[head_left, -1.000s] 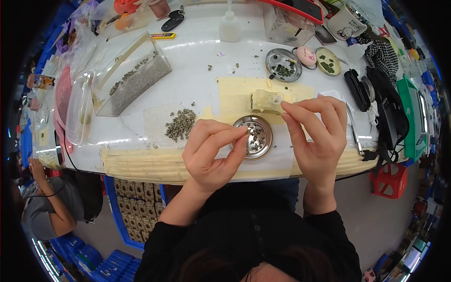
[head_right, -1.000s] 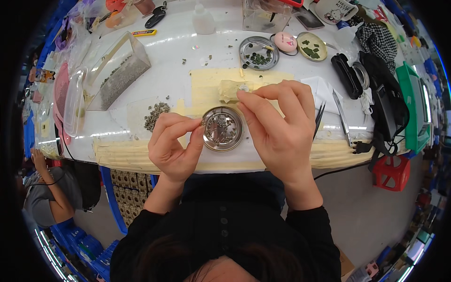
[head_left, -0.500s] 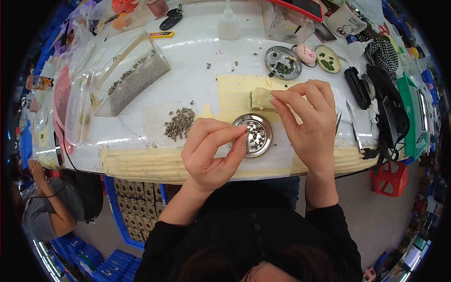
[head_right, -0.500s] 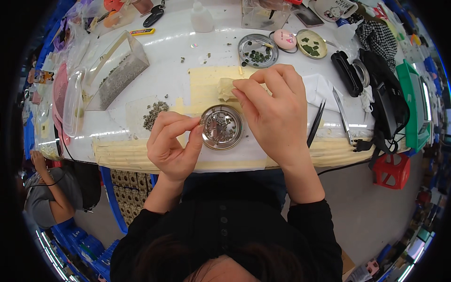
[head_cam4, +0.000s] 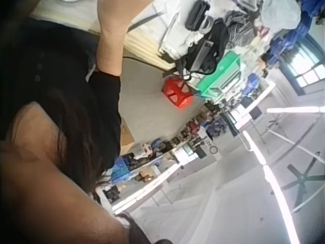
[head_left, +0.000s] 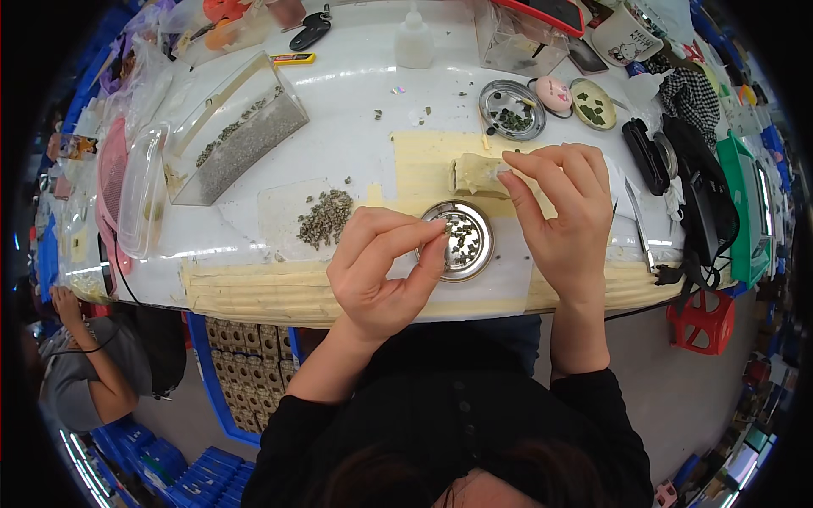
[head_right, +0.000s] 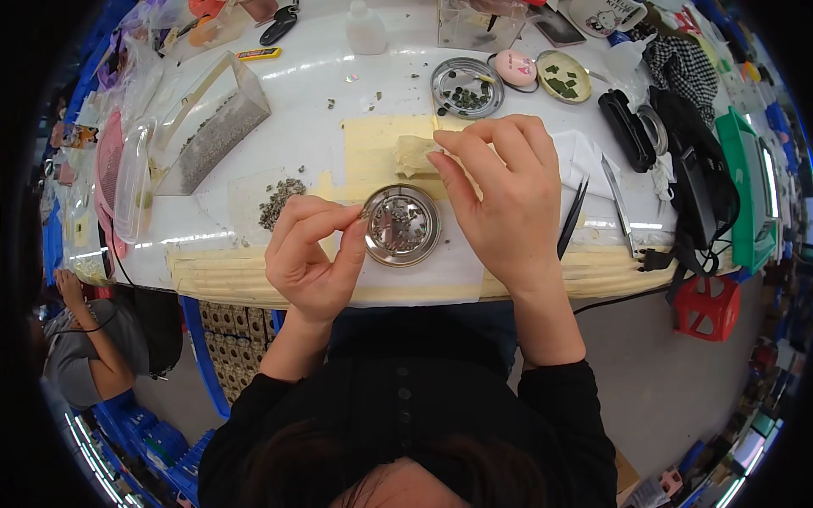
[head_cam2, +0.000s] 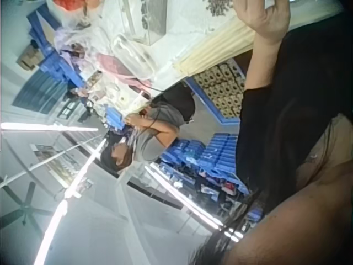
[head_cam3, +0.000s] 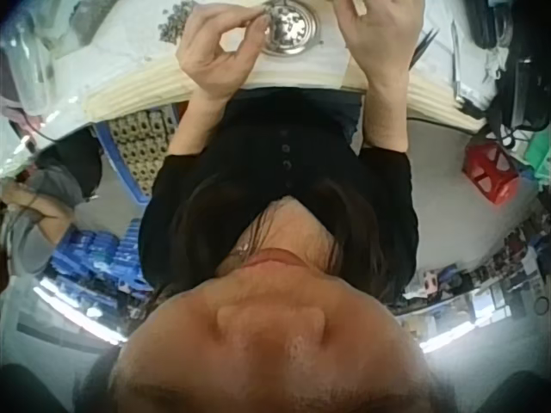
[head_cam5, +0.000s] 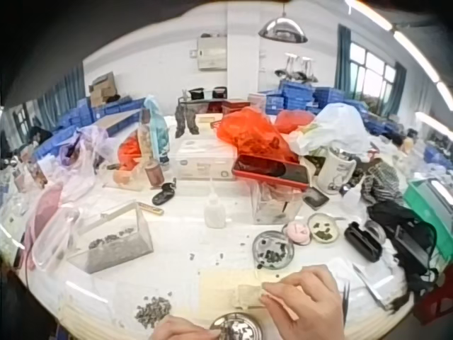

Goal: Assembling small mechanical components into a circular metal housing at a factory workbench.

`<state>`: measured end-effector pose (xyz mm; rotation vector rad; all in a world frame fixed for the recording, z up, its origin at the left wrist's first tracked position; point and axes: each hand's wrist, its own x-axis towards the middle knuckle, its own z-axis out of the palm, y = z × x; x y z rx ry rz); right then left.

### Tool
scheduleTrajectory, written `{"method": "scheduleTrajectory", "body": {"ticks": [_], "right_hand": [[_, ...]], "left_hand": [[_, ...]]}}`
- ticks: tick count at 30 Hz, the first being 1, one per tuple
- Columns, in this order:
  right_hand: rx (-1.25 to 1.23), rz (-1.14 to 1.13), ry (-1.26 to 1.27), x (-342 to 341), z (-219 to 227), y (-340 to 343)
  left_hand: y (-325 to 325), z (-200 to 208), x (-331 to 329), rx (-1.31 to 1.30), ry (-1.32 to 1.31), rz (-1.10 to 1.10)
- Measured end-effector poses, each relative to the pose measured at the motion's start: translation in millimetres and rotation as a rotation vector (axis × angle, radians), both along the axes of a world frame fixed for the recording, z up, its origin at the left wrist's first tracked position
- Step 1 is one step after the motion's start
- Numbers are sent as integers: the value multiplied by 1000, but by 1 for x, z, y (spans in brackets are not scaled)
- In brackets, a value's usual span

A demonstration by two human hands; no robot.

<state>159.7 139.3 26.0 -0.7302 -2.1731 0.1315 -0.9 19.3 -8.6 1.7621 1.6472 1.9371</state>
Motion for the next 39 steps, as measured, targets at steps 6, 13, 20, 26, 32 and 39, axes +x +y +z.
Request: {"method": "scheduleTrajectory", "body": {"ticks": [6, 13, 20, 26, 32, 39], "right_hand": [[-156, 227, 187, -3, 11, -32], [-176, 281, 248, -10, -1, -47], [-144, 256, 272, -13, -4, -47], [-221, 253, 277, -14, -5, -46], [-246, 256, 291, -14, -4, -48], [-320, 279, 299, -14, -8, -47]], "left_hand": [[0, 4, -4, 15, -79, -170], [-1, 3, -3, -5, -147, -185], [0, 3, -3, 7, -75, -147], [0, 3, -3, 23, -88, -150], [1, 1, -3, 23, -63, -121], [0, 1, -1, 32, -31, -99]]}}
